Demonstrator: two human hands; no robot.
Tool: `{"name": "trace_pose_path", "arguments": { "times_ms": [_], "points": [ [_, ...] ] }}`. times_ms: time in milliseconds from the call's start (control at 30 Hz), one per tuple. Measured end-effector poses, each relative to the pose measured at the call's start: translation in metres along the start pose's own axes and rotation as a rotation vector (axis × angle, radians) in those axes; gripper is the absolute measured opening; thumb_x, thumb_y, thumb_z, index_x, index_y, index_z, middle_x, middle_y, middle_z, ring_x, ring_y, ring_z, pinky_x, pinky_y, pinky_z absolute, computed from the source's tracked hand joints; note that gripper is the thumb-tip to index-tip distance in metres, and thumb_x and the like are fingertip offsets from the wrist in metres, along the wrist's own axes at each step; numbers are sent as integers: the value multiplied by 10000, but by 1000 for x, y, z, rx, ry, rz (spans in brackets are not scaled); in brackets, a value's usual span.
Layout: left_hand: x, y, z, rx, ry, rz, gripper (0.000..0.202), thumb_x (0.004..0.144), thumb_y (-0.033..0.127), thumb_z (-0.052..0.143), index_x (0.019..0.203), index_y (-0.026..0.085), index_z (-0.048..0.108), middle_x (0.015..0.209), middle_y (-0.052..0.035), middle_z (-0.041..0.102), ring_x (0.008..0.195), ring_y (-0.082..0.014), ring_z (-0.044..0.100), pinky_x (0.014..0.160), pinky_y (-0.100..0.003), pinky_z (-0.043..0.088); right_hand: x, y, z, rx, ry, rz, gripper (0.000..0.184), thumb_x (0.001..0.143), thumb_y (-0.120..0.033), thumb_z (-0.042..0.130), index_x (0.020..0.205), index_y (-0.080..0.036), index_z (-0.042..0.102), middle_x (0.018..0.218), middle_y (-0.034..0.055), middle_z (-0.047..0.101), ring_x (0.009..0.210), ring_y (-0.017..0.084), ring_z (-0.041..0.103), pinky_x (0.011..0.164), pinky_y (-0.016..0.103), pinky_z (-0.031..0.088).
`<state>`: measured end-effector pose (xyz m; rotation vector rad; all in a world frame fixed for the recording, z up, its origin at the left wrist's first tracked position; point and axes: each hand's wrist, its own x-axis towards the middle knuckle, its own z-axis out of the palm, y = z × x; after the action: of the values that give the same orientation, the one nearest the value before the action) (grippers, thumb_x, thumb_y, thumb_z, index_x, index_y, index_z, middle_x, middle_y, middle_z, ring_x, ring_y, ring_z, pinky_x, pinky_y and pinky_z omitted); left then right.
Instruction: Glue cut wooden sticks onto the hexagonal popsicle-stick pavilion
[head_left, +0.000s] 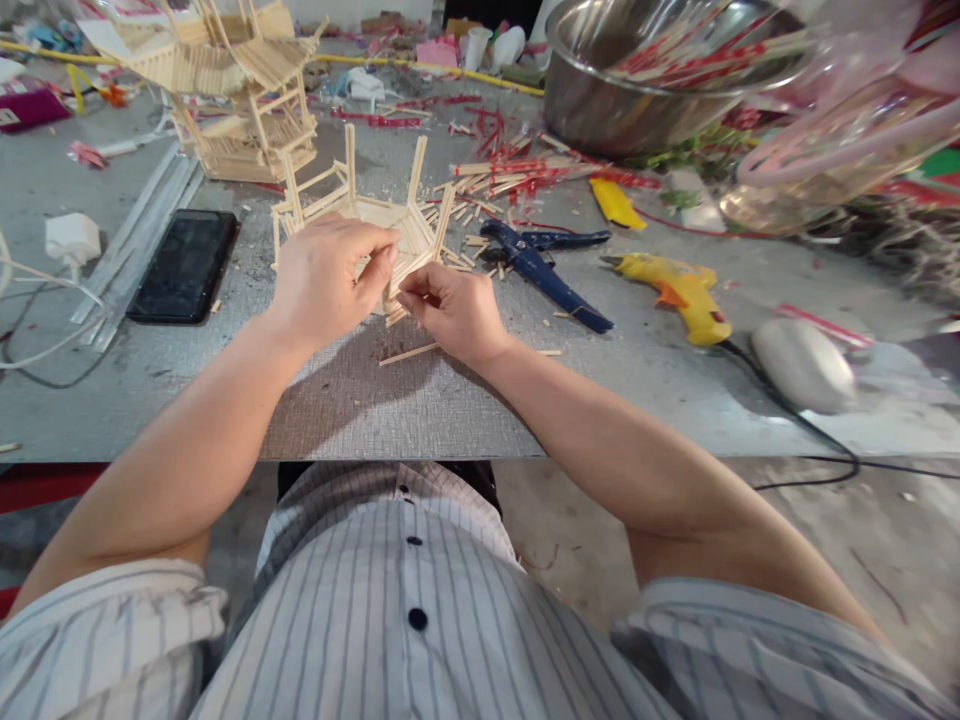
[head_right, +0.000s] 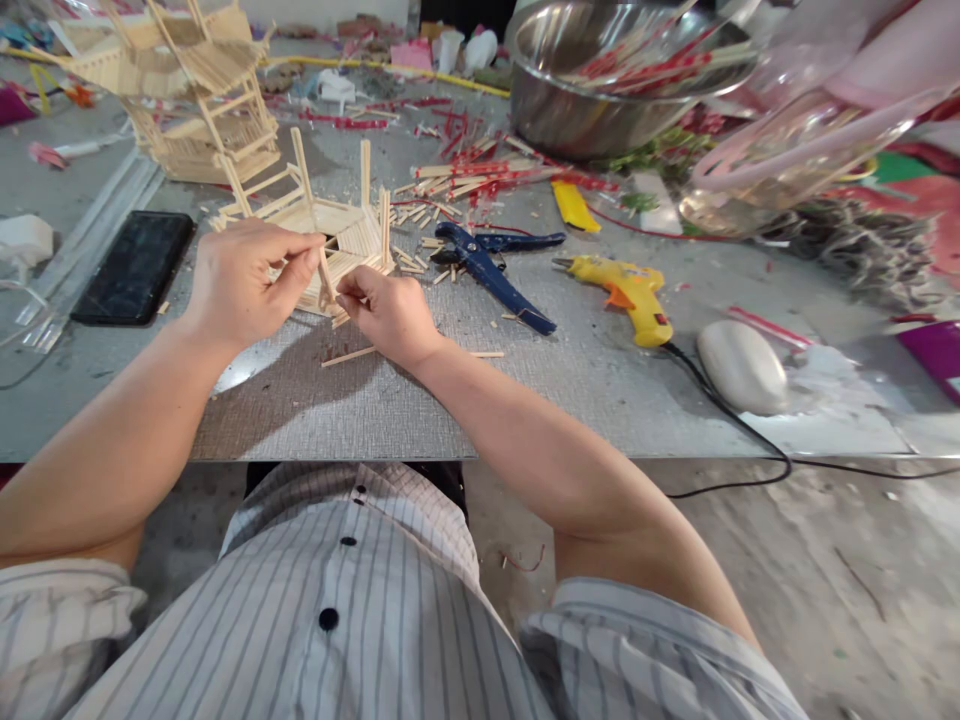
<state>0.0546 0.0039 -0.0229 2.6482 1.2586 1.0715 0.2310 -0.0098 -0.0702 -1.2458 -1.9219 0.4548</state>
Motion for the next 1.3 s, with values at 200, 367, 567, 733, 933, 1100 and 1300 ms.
{"name": "trace_pose_path", "arguments": {
  "times_ms": [200,367,567,733,933,1100,1300],
  "points": [
    [0,1,-1,-55,-15,-34,287,928,455,439,964,338,699,856,-31,733,973,-247,665,816,-404,535,0,-1,-1,-5,-9,14,99,811,-207,557,847,-169,641,789,30,685,688,122,572,693,270,433],
    [-1,0,-1,-22,-14,-30,312,936,465,420,972,337,702,883,-26,742,961,-240,670,840,-406,538,0,0,0,-3,0,11,102,805,-214,560,842,-169,644,789,32,689,677,119,570,691,270,438],
    [0,-1,0,-11,-6,-17,293,930,460,442,1010,338,696,875,-19,741,938,-239,672,850,-413,538,-1,2,1,13,-20,28,205,790,-229,578,977,-168,639,818,25,690,635,105,557,671,270,444],
    [-1,0,-1,-30,2,-29,284,924,460,457,1059,348,679,882,-16,739,956,-243,665,831,-411,541,-1,2,-2,-9,6,37,259,791,-245,570,1035,-183,627,820,14,684,593,92,528,658,269,439],
    [0,0,-1,-20,10,-13,273,916,457,456,1039,367,683,894,-8,745,922,-241,668,820,-412,539,-1,1,-8,-12,38,26,213,811,-238,542,987,-177,645,826,19,670,585,86,506,651,269,437],
    [-1,-1,1,-51,5,-33,268,907,463,481,1046,351,680,951,-18,744,935,-240,668,820,-402,535,2,13,-18,0,155,13,195,848,-263,520,962,-181,655,839,26,667,636,103,538,655,276,452],
    [1,-1,5,-108,-15,-89,260,910,432,521,1047,285,686,914,-44,731,924,-238,671,808,-388,533,11,28,-38,0,283,5,260,923,-369,456,1001,-202,639,860,49,664,733,137,614,668,303,479]
  ]
}}
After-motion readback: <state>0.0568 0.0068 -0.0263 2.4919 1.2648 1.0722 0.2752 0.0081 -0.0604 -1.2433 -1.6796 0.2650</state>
